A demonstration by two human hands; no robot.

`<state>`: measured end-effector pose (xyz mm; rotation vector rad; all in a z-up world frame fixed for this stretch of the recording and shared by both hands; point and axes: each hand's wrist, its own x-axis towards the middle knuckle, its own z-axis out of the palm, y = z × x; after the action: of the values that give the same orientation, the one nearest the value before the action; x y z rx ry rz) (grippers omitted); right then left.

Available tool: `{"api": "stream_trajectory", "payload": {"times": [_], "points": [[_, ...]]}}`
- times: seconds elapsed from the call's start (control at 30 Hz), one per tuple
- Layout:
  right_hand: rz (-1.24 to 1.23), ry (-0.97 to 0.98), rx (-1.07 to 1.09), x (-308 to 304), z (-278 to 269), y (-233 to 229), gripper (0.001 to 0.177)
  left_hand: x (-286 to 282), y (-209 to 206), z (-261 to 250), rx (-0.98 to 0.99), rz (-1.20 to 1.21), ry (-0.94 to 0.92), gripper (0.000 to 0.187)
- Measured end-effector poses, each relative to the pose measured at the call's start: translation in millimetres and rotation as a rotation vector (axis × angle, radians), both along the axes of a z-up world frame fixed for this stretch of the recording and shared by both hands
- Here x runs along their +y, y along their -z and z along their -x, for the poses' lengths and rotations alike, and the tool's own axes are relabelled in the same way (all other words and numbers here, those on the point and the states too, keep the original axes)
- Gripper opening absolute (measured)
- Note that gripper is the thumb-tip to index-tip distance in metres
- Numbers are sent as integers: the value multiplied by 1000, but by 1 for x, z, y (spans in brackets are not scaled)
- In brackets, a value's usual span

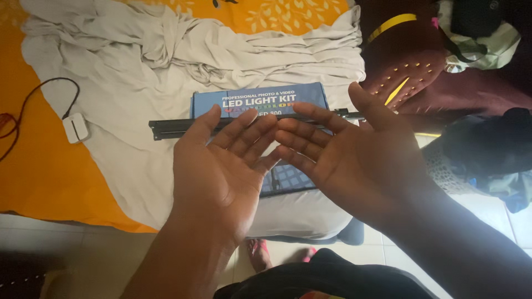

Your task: The person unfolds and extends a tripod stand, then opens a box labeled LED LIGHT KIT and removes a rectangular LED light panel. The person handles the tripod and light panel, inspecting the panel's mounting points.

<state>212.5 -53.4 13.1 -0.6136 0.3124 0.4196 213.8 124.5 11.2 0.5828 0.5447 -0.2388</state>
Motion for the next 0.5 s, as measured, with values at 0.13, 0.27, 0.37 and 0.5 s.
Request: {"api": "stream_trajectory", "payload": {"times": [0.13,0.27,0.37,0.5], "points": [[-4,-27,-16,2,-16,-1,66,-1,-2,-12,-17,3,-20,58],[61,-22,24,3,-32,-4,67,-2,-5,-24,-3,-18,-46,59],[23,-43,-6,3,-44,-2,66,-3,-5,-33,-7,-12,-55,60],[-28,-81,-29,-1,-55,-1,64,-5,-6,-42,-1,-14,-76,61]]}}
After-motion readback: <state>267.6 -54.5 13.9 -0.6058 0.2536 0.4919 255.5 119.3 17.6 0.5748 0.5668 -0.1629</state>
